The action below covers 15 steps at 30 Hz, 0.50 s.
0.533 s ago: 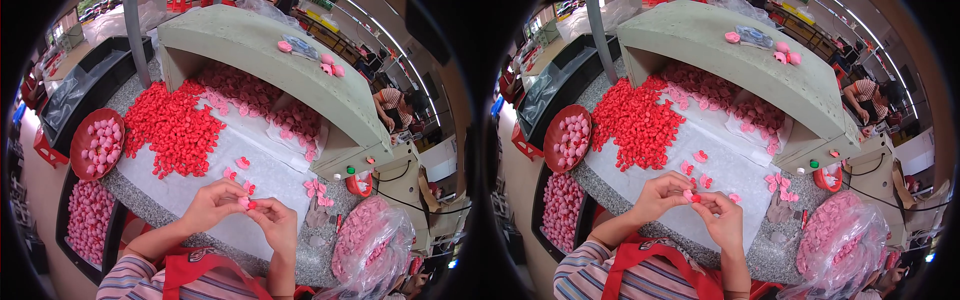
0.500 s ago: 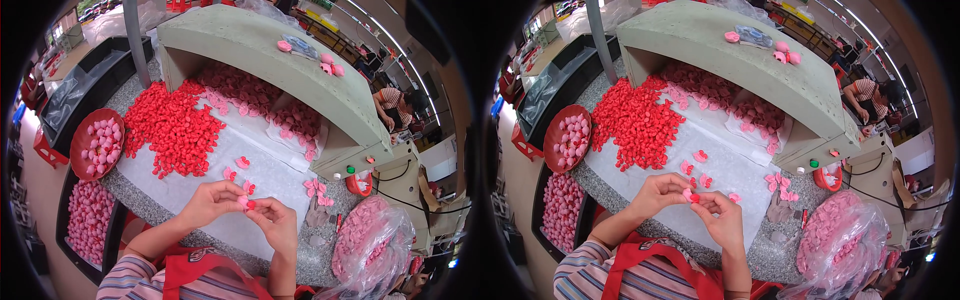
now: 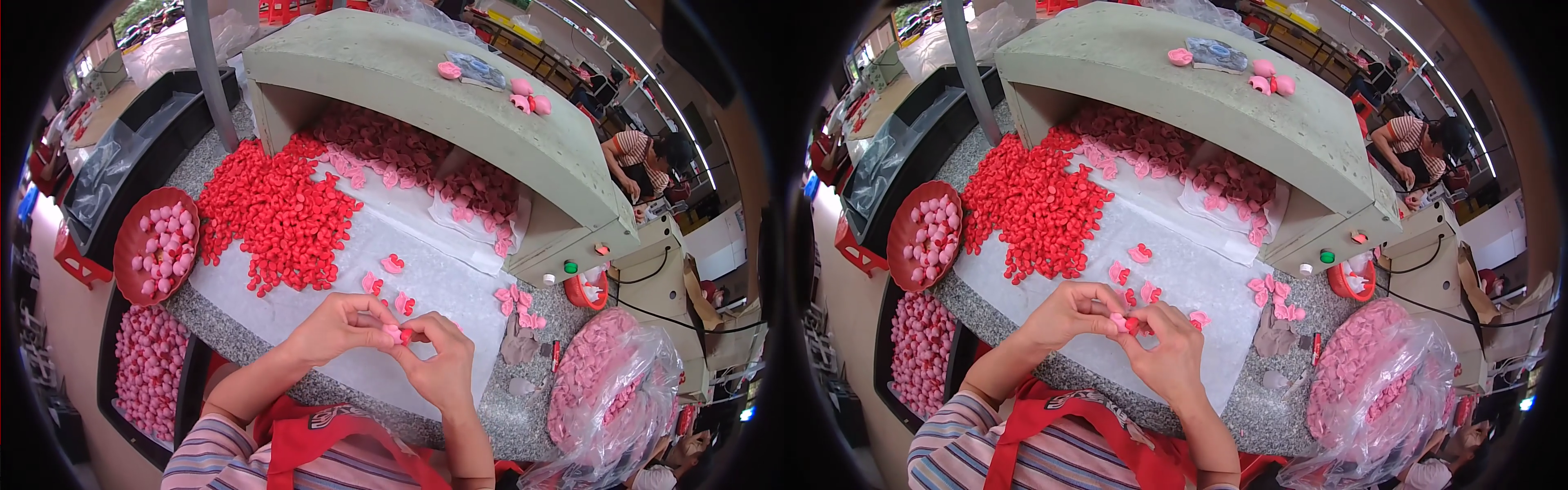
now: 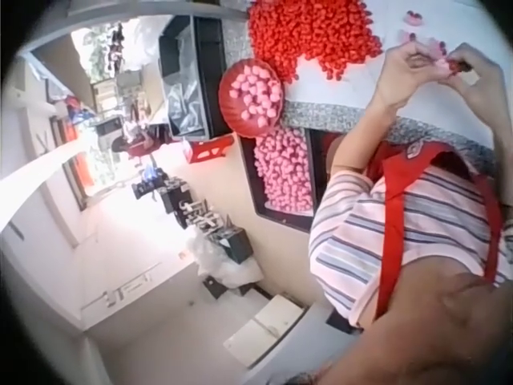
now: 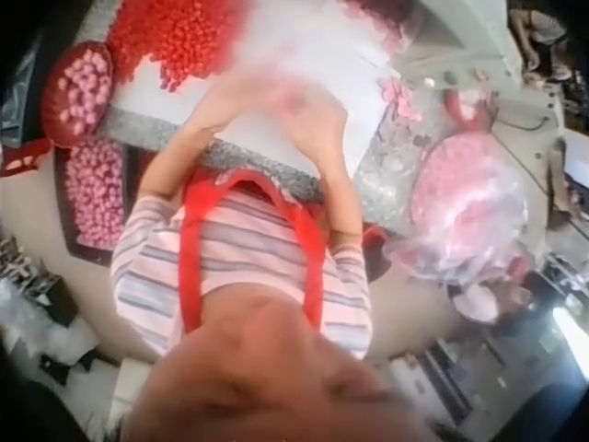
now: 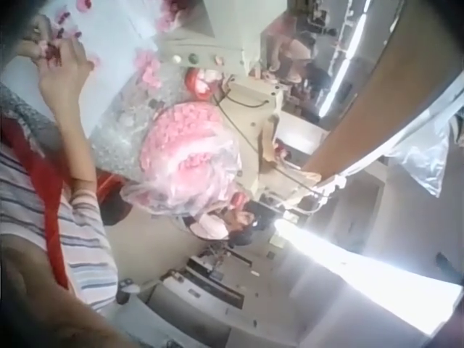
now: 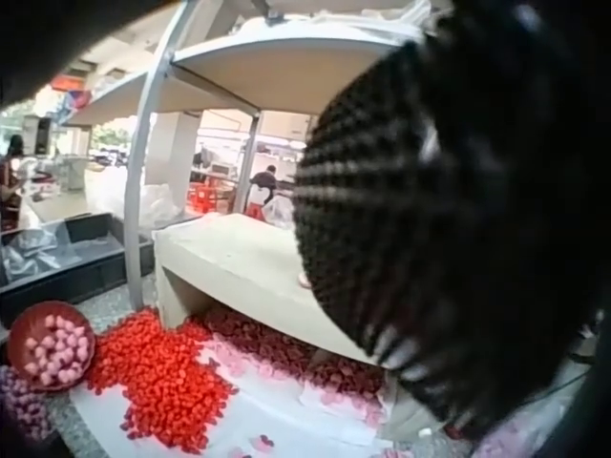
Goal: Assembling small pink and red plastic toy components by hand at a factory workbench.
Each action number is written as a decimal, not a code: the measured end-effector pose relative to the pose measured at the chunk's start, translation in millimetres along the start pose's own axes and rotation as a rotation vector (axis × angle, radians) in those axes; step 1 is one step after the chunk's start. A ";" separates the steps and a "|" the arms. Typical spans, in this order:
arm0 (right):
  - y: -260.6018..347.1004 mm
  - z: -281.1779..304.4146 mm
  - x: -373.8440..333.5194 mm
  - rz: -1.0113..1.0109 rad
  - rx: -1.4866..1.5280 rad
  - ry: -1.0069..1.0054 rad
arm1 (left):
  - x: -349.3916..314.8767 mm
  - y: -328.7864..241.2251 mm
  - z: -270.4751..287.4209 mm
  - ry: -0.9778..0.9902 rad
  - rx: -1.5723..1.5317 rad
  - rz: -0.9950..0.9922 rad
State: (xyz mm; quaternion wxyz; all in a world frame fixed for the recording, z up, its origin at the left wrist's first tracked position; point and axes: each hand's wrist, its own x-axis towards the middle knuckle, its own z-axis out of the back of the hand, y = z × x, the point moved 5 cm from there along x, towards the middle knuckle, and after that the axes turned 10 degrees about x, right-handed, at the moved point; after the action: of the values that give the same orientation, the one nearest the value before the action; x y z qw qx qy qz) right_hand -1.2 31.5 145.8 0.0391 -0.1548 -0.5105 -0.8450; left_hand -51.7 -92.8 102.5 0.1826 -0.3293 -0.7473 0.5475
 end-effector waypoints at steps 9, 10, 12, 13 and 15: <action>-8.5 -6.9 -4.7 0.212 -0.129 -0.154 | 7.4 15.7 2.0 -0.112 0.001 -0.048; -12.5 -7.0 -3.5 0.145 -0.129 -0.131 | 10.7 19.8 1.8 -0.080 -0.132 0.013; -6.5 3.6 0.2 0.088 -0.115 -0.104 | 14.4 25.7 -0.1 -0.046 -0.260 0.078; -6.4 6.0 2.6 0.036 -0.098 -0.068 | 15.4 27.2 0.1 -0.064 -0.276 0.069; -8.8 5.2 8.0 0.024 -0.124 -0.050 | 15.1 27.1 1.1 -0.083 -0.285 0.063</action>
State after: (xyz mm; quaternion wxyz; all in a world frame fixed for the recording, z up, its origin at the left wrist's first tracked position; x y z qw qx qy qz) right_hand -9.6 41.0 143.0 0.0269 -0.1842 -0.4561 -0.8702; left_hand -55.2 -78.2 75.4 0.0856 -0.3524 -0.8136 0.4545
